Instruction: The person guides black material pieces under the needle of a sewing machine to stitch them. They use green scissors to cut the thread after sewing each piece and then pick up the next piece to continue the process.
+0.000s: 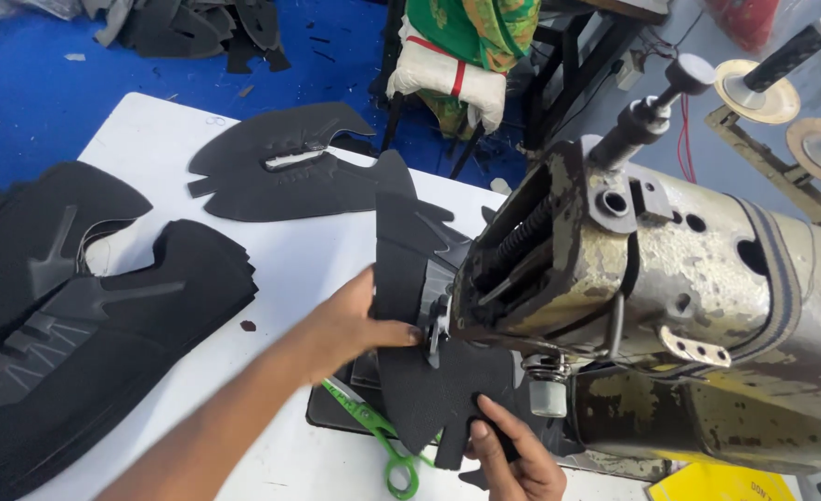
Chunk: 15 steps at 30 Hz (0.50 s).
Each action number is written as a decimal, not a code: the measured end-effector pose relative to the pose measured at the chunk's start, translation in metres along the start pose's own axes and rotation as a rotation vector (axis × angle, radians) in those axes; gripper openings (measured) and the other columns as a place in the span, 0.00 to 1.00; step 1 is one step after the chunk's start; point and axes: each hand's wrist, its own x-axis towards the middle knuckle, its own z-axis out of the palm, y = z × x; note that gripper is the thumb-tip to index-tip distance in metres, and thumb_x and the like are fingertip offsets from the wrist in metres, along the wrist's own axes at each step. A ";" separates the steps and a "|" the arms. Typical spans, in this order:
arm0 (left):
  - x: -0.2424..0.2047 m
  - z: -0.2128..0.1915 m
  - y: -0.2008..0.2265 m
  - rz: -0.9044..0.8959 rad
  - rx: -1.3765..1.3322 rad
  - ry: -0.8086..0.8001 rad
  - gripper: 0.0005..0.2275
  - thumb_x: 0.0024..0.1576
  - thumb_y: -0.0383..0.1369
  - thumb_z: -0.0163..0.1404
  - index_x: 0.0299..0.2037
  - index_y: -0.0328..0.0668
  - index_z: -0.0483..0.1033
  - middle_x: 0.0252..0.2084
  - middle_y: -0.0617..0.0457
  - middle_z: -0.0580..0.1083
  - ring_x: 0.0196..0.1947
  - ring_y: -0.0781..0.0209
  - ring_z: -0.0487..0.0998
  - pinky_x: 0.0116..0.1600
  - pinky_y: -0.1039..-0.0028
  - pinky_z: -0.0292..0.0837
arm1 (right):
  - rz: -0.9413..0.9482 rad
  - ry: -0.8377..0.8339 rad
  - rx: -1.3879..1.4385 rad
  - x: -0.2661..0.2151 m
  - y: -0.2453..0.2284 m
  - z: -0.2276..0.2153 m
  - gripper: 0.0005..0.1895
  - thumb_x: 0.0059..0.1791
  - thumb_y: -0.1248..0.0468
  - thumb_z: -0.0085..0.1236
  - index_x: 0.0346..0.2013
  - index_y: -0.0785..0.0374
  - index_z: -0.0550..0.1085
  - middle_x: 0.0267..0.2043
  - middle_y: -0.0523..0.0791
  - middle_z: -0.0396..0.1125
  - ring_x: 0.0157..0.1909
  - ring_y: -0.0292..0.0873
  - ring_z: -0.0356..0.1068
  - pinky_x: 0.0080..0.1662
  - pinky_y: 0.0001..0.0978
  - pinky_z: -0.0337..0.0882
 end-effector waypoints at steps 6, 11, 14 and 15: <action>-0.032 0.042 -0.005 0.420 0.304 0.332 0.48 0.52 0.28 0.65 0.78 0.46 0.40 0.57 0.33 0.72 0.54 0.46 0.74 0.57 0.58 0.71 | 0.034 -0.106 0.230 0.011 -0.001 -0.007 0.18 0.49 0.75 0.58 0.53 0.73 0.79 0.42 0.56 0.79 0.39 0.43 0.79 0.44 0.32 0.79; -0.031 0.059 0.023 0.011 0.205 0.275 0.26 0.52 0.32 0.59 0.64 0.48 0.71 0.46 0.53 0.79 0.45 0.67 0.81 0.51 0.75 0.78 | 0.013 -0.068 0.248 0.013 -0.045 0.002 0.34 0.43 0.80 0.58 0.64 0.73 0.64 0.54 0.58 0.73 0.55 0.51 0.75 0.57 0.42 0.74; -0.028 0.056 0.016 0.037 0.144 0.240 0.26 0.52 0.29 0.58 0.63 0.46 0.71 0.47 0.52 0.78 0.43 0.67 0.80 0.48 0.76 0.78 | -0.161 -0.052 0.260 0.008 -0.056 0.007 0.40 0.41 0.80 0.58 0.67 0.72 0.58 0.57 0.57 0.70 0.57 0.48 0.73 0.58 0.38 0.73; -0.027 0.055 0.016 0.036 0.145 0.241 0.26 0.52 0.29 0.58 0.63 0.46 0.71 0.47 0.52 0.78 0.43 0.67 0.80 0.48 0.76 0.78 | -0.161 -0.053 0.262 0.009 -0.054 0.005 0.40 0.41 0.80 0.58 0.67 0.72 0.58 0.57 0.57 0.70 0.57 0.48 0.73 0.58 0.38 0.73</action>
